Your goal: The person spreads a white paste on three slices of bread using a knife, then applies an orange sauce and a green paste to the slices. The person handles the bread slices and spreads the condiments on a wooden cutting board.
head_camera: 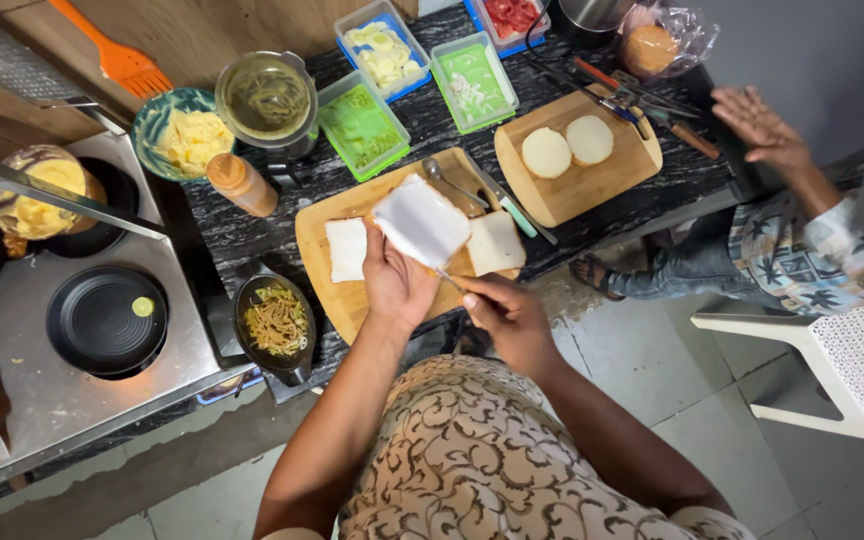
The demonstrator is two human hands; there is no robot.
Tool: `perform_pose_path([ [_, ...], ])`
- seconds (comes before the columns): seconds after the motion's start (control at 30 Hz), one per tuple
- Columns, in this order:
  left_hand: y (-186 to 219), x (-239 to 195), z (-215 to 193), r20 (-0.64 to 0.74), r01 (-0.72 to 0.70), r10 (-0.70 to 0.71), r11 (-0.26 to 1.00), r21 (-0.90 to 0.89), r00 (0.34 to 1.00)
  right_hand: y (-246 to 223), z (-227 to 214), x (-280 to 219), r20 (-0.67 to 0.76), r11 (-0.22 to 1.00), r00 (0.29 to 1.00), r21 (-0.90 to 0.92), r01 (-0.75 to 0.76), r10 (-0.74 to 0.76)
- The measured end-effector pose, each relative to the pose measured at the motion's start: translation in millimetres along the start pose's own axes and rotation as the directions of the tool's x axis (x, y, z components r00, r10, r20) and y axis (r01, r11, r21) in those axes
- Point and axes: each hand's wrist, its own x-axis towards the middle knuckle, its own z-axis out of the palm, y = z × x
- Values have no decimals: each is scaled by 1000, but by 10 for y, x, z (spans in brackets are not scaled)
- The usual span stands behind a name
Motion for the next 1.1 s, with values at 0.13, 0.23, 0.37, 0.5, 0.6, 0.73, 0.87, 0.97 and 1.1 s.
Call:
perform_pose_path([
  [0.13,59,-90,116,19,28,-28,999,-20,999,77,-224,234,-128,996,989,-25,-81,78],
  [0.23,68,-141,186,-3,77,-77,997,25,997,8,-306,399,-151,983,987,-183,18,-46],
  [0.37,80,-130,195,-22,77,-77,997,16,997,-129,-232,378,-11,903,978,-387,187,-207],
  [0.5,208,-101,148,22,47,-46,996,-71,999,-150,-225,209,146,879,948,-355,318,-284],
  [0.6,336,-113,151,28,56,-53,987,-153,998,-54,-349,167,221,881,901,-219,419,-373],
  [0.73,366,-132,189,25,77,-75,992,-100,997,69,-505,258,84,918,974,-325,228,-212],
  [0.87,322,-93,129,16,79,-78,995,-56,997,150,-529,240,193,838,913,-363,407,-360],
  [0.97,326,-70,61,19,78,-78,997,-23,997,226,-554,165,273,837,876,-285,468,-397],
  [1.1,296,-92,21,-38,106,-108,992,-70,993,421,-604,271,107,971,990,-212,113,-92],
])
